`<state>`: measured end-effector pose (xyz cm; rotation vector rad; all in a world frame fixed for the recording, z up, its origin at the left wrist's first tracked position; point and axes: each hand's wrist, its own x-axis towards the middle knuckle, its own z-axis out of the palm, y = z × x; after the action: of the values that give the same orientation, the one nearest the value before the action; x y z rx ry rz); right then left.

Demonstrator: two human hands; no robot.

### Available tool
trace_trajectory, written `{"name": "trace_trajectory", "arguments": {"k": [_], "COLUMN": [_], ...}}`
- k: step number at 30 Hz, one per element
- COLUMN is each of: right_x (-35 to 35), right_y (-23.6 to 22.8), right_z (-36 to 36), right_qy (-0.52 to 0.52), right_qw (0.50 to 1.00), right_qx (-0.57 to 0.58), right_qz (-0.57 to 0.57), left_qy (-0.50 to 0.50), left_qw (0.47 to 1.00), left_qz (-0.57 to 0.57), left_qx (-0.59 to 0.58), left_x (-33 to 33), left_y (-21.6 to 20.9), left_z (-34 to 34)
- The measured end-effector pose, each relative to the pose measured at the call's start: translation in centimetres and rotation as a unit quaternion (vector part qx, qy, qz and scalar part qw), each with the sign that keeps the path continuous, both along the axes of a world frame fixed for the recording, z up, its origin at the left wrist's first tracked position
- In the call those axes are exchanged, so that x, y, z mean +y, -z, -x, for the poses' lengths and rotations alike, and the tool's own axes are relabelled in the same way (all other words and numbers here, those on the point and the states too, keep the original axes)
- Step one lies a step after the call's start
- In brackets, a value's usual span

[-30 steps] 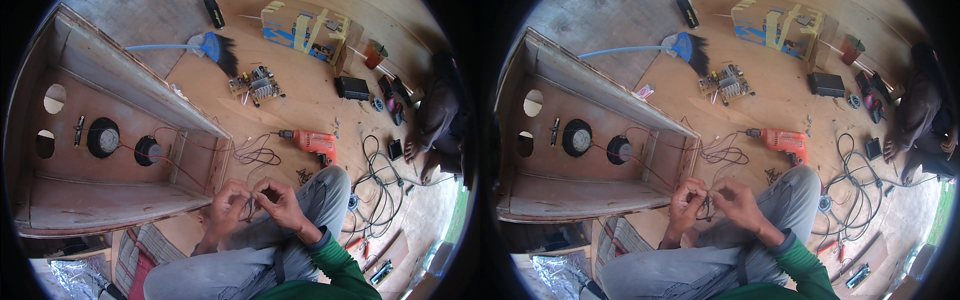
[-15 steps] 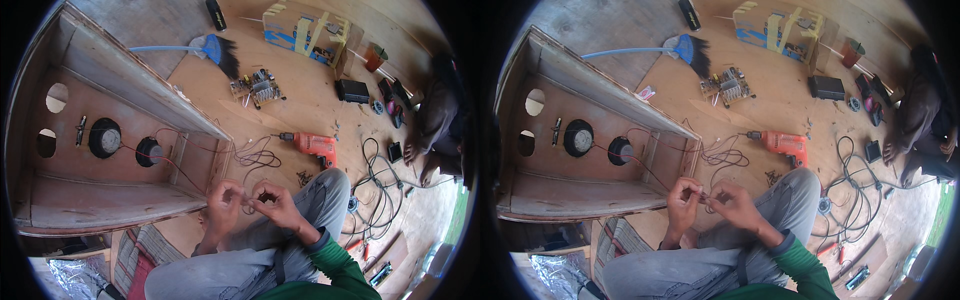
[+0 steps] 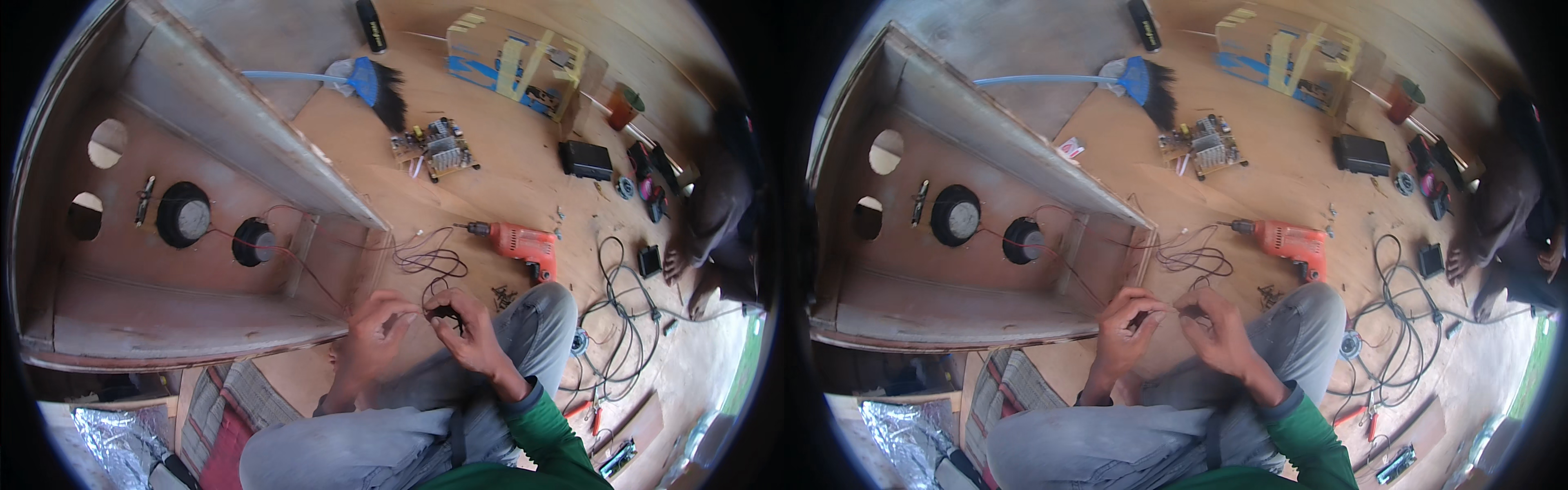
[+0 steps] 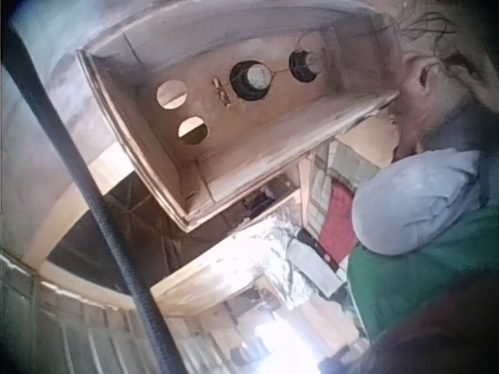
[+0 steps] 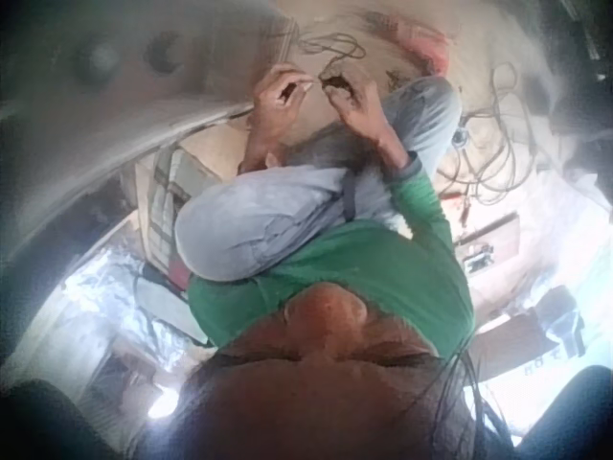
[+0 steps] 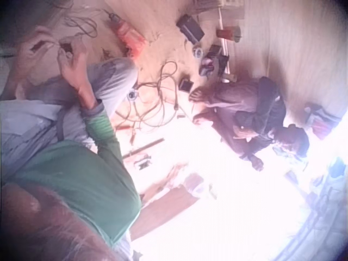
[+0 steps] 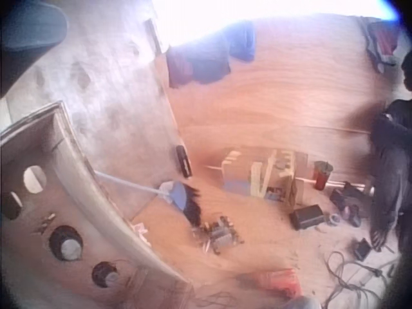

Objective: The person uses a cordless drill to secure screws around two speakers mounted in a wooden box. They then connect wires to the speaker terminals and attach them to a small circuit board placed on a wooden panel.

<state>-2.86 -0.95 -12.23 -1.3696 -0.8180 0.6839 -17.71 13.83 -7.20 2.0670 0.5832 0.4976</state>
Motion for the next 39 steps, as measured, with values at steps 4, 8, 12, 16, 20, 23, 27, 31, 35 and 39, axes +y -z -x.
{"name": "trace_trajectory", "arguments": {"k": [4, 8, 12, 16, 20, 23, 27, 31, 35, 39], "right_x": [0.2, 0.4, -0.4, -0.6, 0.3, 0.5, 0.3, 0.7, 0.8, 0.2], "right_y": [-0.2, -0.2, 0.1, 0.8, 1.4, 1.7, 1.4, 0.9, 0.4, 0.4], "right_z": [-0.1, 0.6, 0.2, -0.9, -0.9, -0.7, -0.1, 1.2, 2.5, 2.1], "right_qy": [-0.030, -0.016, -0.060, -0.147, -0.141, -0.062, -0.084, -0.046, -0.032, -0.050], "right_qw": [0.999, 0.994, 0.965, 0.924, 0.936, 0.991, 0.955, 0.948, 0.956, 0.945], "right_qx": [-0.010, 0.111, 0.248, 0.350, 0.321, 0.117, 0.281, 0.313, 0.292, 0.321], "right_qz": [-0.008, -0.001, 0.058, 0.056, 0.016, 0.017, 0.047, 0.012, -0.010, -0.049], "left_qy": [0.026, 0.029, 0.041, 0.037, 0.042, 0.038, -0.019, -0.056, -0.106, -0.093], "left_qw": [0.997, 0.998, 0.996, 0.995, 0.992, 0.996, 0.991, 0.973, 0.957, 0.960], "left_qz": [-0.047, -0.011, -0.073, -0.060, -0.105, -0.073, 0.129, 0.218, 0.266, 0.253], "left_qx": [-0.063, -0.061, -0.042, -0.077, -0.048, -0.019, -0.028, -0.043, -0.050, -0.078], "left_x": [-0.2, -0.4, -0.4, -0.3, -0.1, -0.2, -1.7, -2.4, -2.4, -3.1], "left_y": [0.9, 0.7, 0.7, 1.4, 1.1, 1.0, 2.2, 3.8, 4.1, 3.6], "left_z": [-0.2, 0.1, 0.5, 0.3, 0.4, 0.2, -0.3, -0.2, 0.1, 0.3]}}
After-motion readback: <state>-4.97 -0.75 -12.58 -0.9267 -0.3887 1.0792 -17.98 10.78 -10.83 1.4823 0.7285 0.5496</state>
